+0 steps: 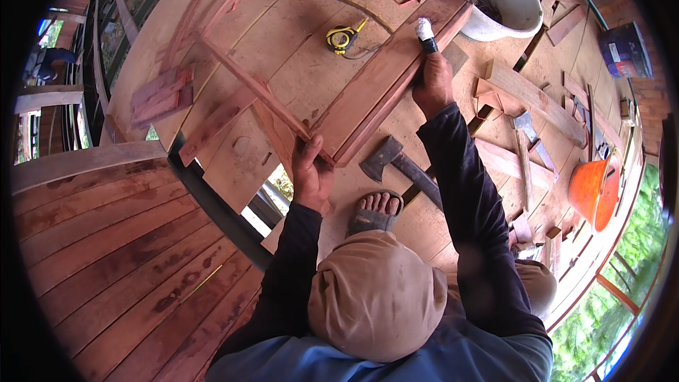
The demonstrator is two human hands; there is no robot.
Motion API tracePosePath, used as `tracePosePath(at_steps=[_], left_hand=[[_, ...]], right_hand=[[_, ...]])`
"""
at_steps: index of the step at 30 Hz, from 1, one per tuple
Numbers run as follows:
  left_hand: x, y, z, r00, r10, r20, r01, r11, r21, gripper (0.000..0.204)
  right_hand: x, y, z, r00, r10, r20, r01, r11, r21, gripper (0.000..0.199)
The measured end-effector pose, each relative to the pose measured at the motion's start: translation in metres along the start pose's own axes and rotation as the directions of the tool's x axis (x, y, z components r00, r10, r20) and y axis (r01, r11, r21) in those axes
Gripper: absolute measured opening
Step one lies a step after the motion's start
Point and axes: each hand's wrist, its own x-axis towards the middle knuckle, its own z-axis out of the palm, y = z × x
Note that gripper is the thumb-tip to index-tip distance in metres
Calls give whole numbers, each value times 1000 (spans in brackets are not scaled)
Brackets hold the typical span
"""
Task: The person assembles wooden frames on a wooden floor by applying glue to the edges of planks, joining them, and securing them with a nail gun. They also use a hammer to adjust pieces and a brush to apply a finish to the assembled frames.
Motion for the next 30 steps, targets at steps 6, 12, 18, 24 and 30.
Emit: tracePosePath(at_steps=[6,12,18,24,30], left_hand=[[3,64,17,747,247,617,-522,-355,775,87],[33,81,5,845,-378,379,-448,-112,887,85],[26,68,15,823,-373,428,-510,-158,845,90],[23,59,11,808,-352,472,-551,-172,816,90],[29,47,1,844,-351,406,-476,-141,868,90]], right_hand=[[9,29,-44,996,-61,-66,59,998,-36,23],[-30,46,-18,956,-136,-259,121,990,-73,11],[-27,43,-24,929,-130,-347,108,991,-82,16],[-26,46,-27,923,-141,-359,109,988,-108,15],[-25,44,-27,926,-166,-340,129,983,-129,14]])
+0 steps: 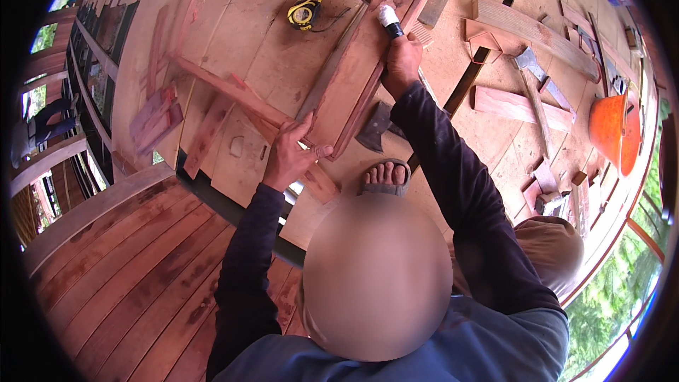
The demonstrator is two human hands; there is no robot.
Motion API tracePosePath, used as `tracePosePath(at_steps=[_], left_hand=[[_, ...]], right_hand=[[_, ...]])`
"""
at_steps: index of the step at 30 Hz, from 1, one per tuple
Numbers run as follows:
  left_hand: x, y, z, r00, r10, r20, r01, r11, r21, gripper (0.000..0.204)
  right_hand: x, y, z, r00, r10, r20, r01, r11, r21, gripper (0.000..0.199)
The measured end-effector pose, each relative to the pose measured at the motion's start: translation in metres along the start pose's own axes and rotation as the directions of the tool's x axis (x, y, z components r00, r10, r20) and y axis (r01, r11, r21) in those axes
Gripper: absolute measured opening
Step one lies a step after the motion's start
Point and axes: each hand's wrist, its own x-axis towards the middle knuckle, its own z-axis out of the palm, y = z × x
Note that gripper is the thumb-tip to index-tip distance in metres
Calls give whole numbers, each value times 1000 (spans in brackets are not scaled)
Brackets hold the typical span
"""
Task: The person assembles wooden frames on a wooden floor by applying glue to the edges of planks, joining them, and securing them with a nail gun. They also use a hammer to adjust pieces and a brush to apply a finish to the assembled frames.
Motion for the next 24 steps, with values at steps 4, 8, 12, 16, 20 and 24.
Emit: tracePosePath(at_steps=[4,8,12,16,20,24], left_hand=[[0,0,13,999,-24,-23,24,1000,3,88],[-4,-12,16,999,33,-38,-35,998,-49,85],[-6,-27,4,999,40,7,-38,987,-153,82],[-14,-23,1,999,29,19,-27,993,-112,80],[-18,-30,5,1000,15,27,-12,992,-123,80],[-15,-26,7,999,-20,25,23,992,-127,81]], right_hand=[[0,-5,-1,998,-24,50,24,1000,-14,22],[0,-9,-1,997,-40,68,42,998,-35,37],[-4,-3,-6,998,0,55,0,1000,-1,42],[-7,9,-17,999,40,15,-40,999,11,42],[-12,15,-22,998,34,46,-35,999,16,42],[-13,8,-16,996,8,90,-10,1000,13,42]])
